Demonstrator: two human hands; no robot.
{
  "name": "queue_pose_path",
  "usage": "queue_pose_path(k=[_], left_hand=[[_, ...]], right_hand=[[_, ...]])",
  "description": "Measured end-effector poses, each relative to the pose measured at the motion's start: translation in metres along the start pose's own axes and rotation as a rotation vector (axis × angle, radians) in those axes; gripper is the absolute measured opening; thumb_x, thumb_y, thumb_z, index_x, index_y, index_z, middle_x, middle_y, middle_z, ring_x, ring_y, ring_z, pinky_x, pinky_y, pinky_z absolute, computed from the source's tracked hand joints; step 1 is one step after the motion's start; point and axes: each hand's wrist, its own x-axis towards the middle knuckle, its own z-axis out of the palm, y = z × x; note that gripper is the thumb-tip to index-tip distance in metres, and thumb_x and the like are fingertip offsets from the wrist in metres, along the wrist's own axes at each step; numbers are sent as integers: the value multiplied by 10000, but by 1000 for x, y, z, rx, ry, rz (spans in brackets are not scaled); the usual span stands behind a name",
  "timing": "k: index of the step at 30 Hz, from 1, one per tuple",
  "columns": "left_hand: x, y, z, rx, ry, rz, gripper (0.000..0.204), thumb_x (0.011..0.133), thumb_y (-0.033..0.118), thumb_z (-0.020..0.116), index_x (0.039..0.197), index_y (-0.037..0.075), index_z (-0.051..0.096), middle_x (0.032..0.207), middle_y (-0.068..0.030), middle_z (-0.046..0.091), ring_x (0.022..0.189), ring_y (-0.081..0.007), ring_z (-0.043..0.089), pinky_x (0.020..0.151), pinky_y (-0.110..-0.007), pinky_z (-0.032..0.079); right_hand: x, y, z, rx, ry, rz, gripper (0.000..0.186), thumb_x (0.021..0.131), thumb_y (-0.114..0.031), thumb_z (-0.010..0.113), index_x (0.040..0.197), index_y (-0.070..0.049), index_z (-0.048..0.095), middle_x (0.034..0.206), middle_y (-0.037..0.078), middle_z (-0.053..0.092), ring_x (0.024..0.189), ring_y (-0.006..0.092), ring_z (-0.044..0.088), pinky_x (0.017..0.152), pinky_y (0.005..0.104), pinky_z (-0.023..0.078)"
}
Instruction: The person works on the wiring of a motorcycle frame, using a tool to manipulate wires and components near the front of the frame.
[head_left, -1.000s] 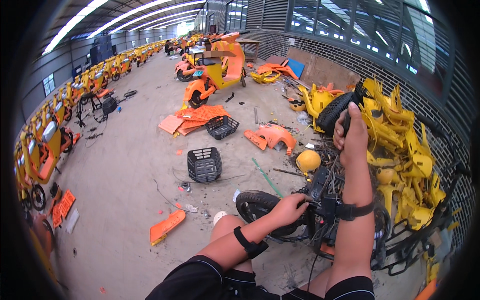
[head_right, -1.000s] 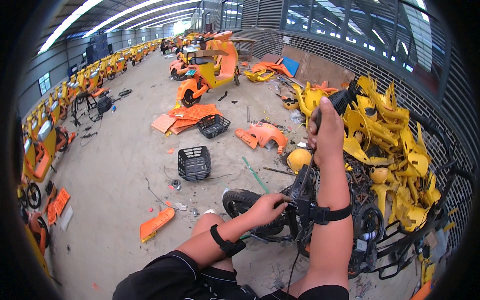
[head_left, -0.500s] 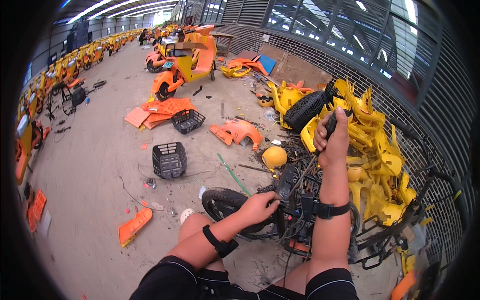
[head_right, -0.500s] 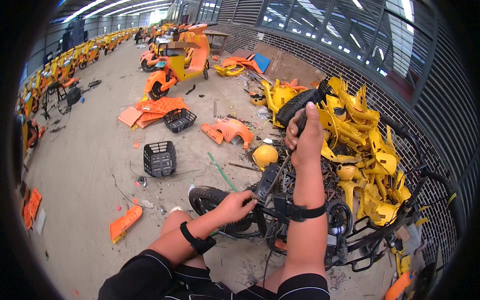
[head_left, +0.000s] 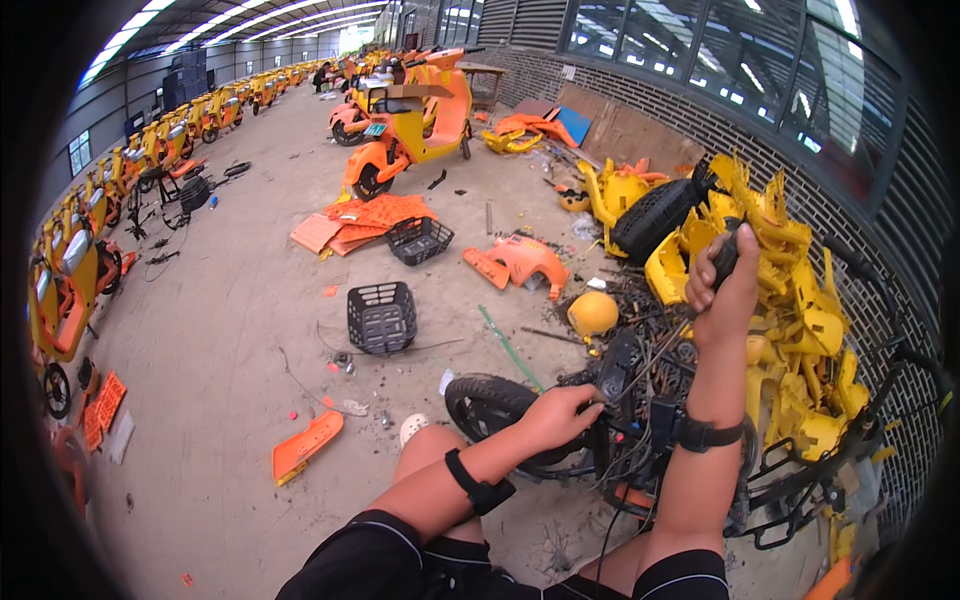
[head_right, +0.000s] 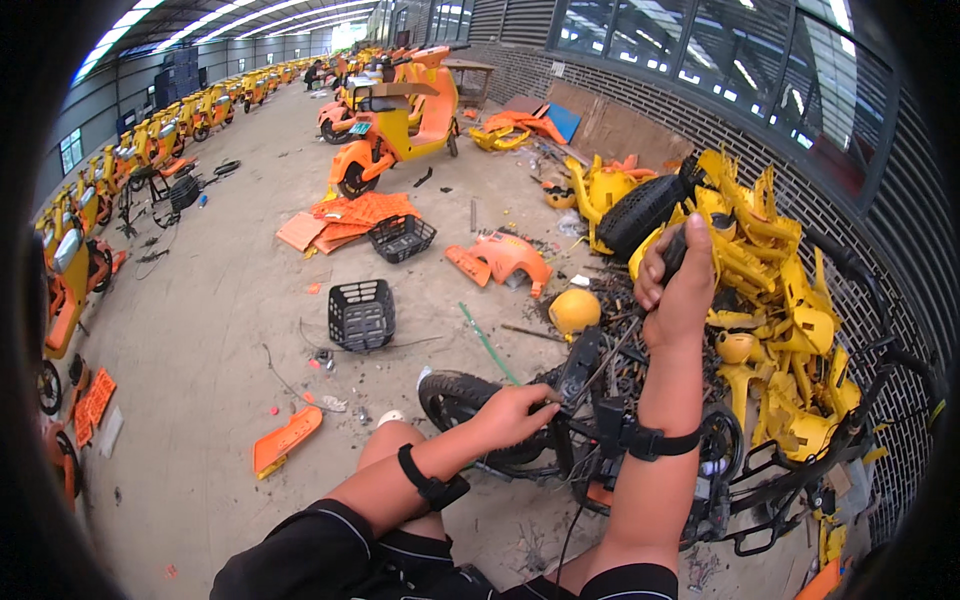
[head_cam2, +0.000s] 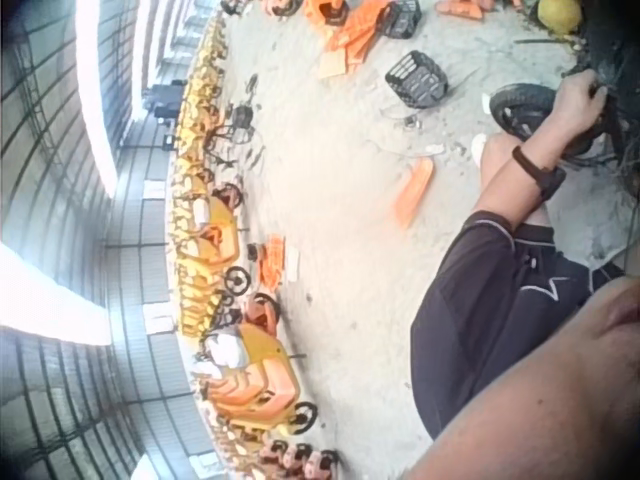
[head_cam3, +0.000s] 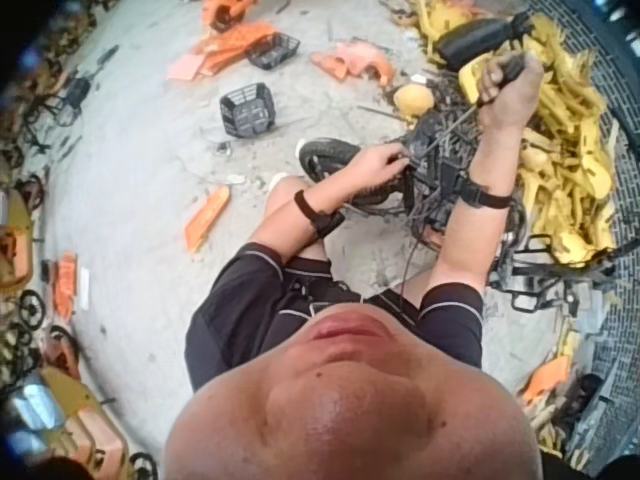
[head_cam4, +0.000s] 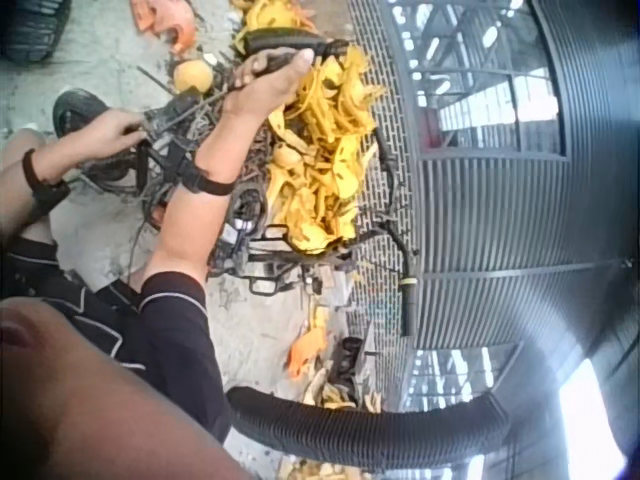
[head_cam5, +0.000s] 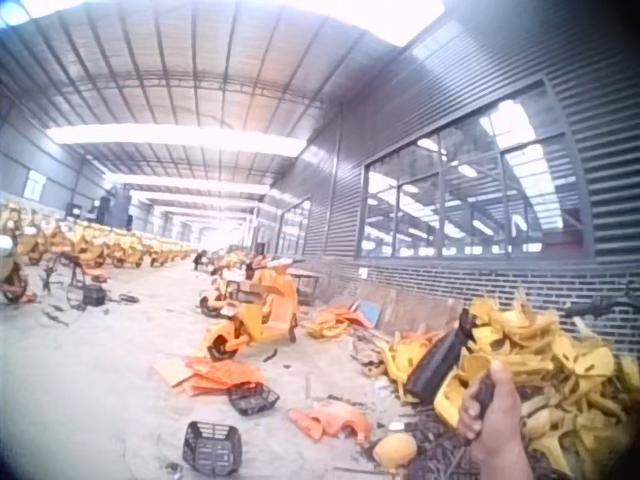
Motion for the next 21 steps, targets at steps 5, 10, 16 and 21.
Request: queue_pose_path(k=[5, 10, 16, 21], left_hand=[[0, -2, 4, -40, 12, 16, 173, 967, 188, 695, 1059, 42, 686, 778, -157, 682, 683, -271, 674, 644, -379, 515], [0, 0, 5, -73, -7, -64, 174, 972, 187, 690, 1057, 35, 681, 775, -142, 687, 680, -227, 667, 650, -368, 516], [2, -5, 14, -34, 34, -38, 165, 965, 180, 695, 1045, 36, 675, 774, -139, 689, 681, -230, 669, 654, -377, 518], [2, 1, 13, -39, 38, -42, 156, 959, 170, 697, 1034, 37, 671, 753, -130, 680, 670, -217, 661, 644, -374, 513]], right_hand=[[1, -1, -4, -32, 79, -37, 466, 1050, -550, 498, 890, -112, 499, 630, -26, 418, 435, 62, 335, 401, 236, 290], [4, -1, -5, -51, 103, -44, 472, 1050, -555, 499, 889, -112, 497, 631, -27, 411, 435, 60, 324, 400, 236, 288], [10, -1, -18, -10, 62, -50, 475, 1034, -569, 513, 892, -116, 496, 619, -22, 408, 428, 65, 342, 399, 240, 294], [7, -4, -25, 96, -81, -24, 453, 1057, -527, 484, 880, -110, 504, 610, -25, 406, 416, 56, 320, 381, 227, 281]])
